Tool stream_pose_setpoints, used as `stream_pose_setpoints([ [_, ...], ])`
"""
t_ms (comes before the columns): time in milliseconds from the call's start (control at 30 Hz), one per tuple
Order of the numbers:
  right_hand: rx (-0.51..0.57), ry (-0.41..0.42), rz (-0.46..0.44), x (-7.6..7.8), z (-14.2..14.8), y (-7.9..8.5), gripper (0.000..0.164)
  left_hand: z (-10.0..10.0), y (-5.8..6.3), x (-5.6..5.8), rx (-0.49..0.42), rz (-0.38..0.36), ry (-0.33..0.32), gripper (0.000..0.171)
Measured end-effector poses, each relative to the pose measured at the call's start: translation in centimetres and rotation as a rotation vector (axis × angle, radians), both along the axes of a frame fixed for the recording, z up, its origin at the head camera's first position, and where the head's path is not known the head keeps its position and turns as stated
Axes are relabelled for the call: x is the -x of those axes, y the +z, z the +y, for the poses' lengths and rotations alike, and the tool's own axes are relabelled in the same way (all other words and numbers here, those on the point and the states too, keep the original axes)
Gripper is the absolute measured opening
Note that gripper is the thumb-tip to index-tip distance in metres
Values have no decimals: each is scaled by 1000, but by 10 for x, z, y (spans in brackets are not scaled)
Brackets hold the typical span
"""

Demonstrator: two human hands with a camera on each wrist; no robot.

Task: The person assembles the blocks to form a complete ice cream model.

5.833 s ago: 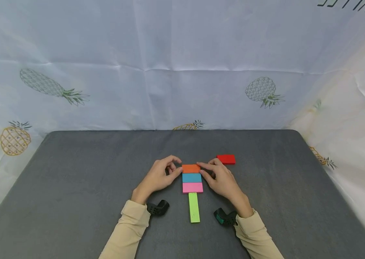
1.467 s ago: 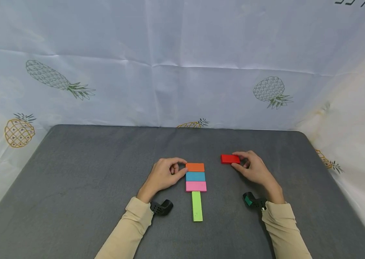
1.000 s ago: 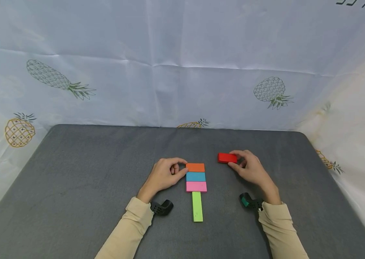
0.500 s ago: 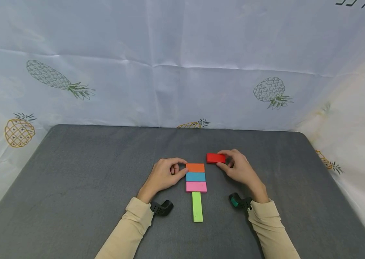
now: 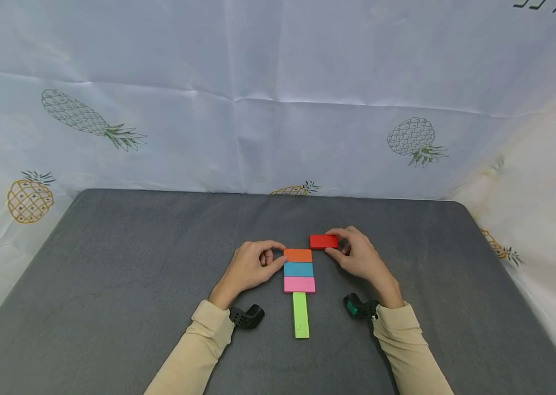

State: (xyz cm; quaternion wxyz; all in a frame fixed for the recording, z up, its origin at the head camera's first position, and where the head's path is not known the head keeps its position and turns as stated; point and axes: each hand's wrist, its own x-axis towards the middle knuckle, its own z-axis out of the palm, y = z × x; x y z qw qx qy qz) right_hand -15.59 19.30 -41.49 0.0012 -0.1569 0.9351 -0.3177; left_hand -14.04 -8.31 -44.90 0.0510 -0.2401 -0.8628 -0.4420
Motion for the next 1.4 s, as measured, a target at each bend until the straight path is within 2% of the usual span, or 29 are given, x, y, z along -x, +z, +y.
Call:
stream_pose_setpoints([
  [1000,-93,12,-86,1,-15,7,37,1,0,0,1,4,3,17],
  [1133,-72,36,-80,1,-14,6,39,1,0,0,-3,8,-1,17],
  [1267,-3,81,-68,2,-6,5,43,1,0,0,-5,4,-1,17],
  [1400,60,63,-75,2,3,4,41,0,0,0,-5,6,-1,17],
])
